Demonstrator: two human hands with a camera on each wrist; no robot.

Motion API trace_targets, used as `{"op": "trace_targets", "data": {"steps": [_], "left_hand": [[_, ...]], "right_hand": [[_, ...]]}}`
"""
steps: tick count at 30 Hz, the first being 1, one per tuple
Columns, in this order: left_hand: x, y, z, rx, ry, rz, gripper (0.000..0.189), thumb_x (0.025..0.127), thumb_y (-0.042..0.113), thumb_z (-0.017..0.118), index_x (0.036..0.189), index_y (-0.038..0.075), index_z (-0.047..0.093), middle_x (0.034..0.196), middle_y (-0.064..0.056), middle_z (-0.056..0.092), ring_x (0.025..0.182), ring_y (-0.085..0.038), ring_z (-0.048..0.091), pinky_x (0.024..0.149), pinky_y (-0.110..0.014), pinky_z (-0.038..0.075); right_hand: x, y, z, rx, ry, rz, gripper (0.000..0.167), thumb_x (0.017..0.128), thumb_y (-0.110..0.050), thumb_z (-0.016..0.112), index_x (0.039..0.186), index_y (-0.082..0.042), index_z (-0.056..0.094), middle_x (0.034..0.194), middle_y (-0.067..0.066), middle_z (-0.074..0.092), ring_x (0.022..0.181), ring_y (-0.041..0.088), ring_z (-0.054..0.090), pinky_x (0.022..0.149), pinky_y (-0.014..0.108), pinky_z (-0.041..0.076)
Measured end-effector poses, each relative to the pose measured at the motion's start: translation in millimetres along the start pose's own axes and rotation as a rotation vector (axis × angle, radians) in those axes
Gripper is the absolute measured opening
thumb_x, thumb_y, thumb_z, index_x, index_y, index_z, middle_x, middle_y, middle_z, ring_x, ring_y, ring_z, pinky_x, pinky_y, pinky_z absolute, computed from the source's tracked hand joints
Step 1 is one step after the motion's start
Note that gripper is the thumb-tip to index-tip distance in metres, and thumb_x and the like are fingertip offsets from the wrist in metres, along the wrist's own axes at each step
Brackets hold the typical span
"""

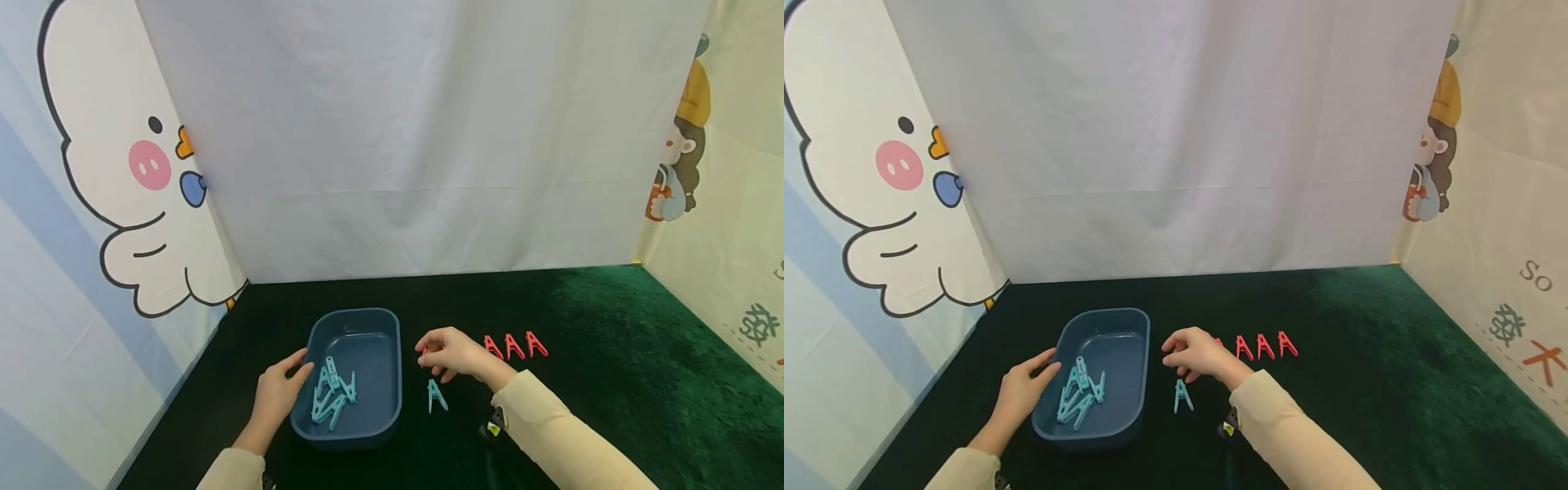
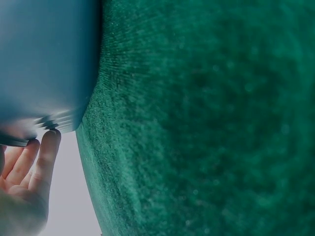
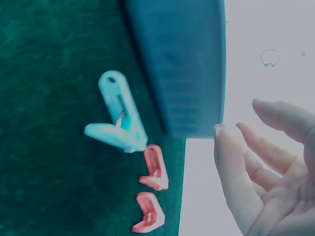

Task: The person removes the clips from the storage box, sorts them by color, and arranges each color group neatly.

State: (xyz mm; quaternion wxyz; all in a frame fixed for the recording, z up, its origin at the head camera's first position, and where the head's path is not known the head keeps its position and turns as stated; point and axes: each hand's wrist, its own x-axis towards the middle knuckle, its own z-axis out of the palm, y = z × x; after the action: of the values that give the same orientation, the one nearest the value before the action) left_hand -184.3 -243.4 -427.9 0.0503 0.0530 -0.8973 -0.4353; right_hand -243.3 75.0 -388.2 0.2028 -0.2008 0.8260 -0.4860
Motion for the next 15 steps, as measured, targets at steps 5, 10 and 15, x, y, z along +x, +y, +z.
{"op": "trace_targets", "data": {"steps": [5, 10, 15], "left_hand": [[1.4, -1.1, 0.2, -0.007, 0.001, 0.000, 0.046, 0.095, 0.029, 0.051, 0.136, 0.008, 0.045, 0.136, -0.021, 0.041, 0.122, -0.037, 0.041, 0.092, -0.051, 0.038], [2.4, -2.5, 0.8, -0.002, 0.003, -0.003, 0.048, 0.095, 0.032, 0.051, 0.136, 0.008, 0.045, 0.137, -0.021, 0.041, 0.121, -0.037, 0.042, 0.092, -0.051, 0.039], [2.5, -2.4, 1.7, 0.001, 0.009, 0.000, 0.049, 0.094, 0.034, 0.052, 0.136, 0.008, 0.045, 0.136, -0.021, 0.042, 0.121, -0.037, 0.042, 0.092, -0.051, 0.038]], "right_hand": [[2.2, -10, 4, 0.048, 0.003, -0.054, 0.027, 0.088, -0.012, 0.061, 0.112, 0.000, 0.058, 0.084, 0.012, 0.059, 0.068, 0.020, 0.058, 0.056, 0.034, 0.053], [7.0, -17, 11, 0.107, -0.022, -0.107, 0.035, 0.088, -0.013, 0.062, 0.120, 0.000, 0.054, 0.086, 0.013, 0.059, 0.070, 0.023, 0.059, 0.058, 0.035, 0.053], [10.7, -25, 20, 0.153, -0.055, -0.131, 0.039, 0.088, -0.013, 0.062, 0.123, -0.001, 0.051, 0.088, 0.012, 0.059, 0.071, 0.022, 0.060, 0.059, 0.036, 0.054]]}}
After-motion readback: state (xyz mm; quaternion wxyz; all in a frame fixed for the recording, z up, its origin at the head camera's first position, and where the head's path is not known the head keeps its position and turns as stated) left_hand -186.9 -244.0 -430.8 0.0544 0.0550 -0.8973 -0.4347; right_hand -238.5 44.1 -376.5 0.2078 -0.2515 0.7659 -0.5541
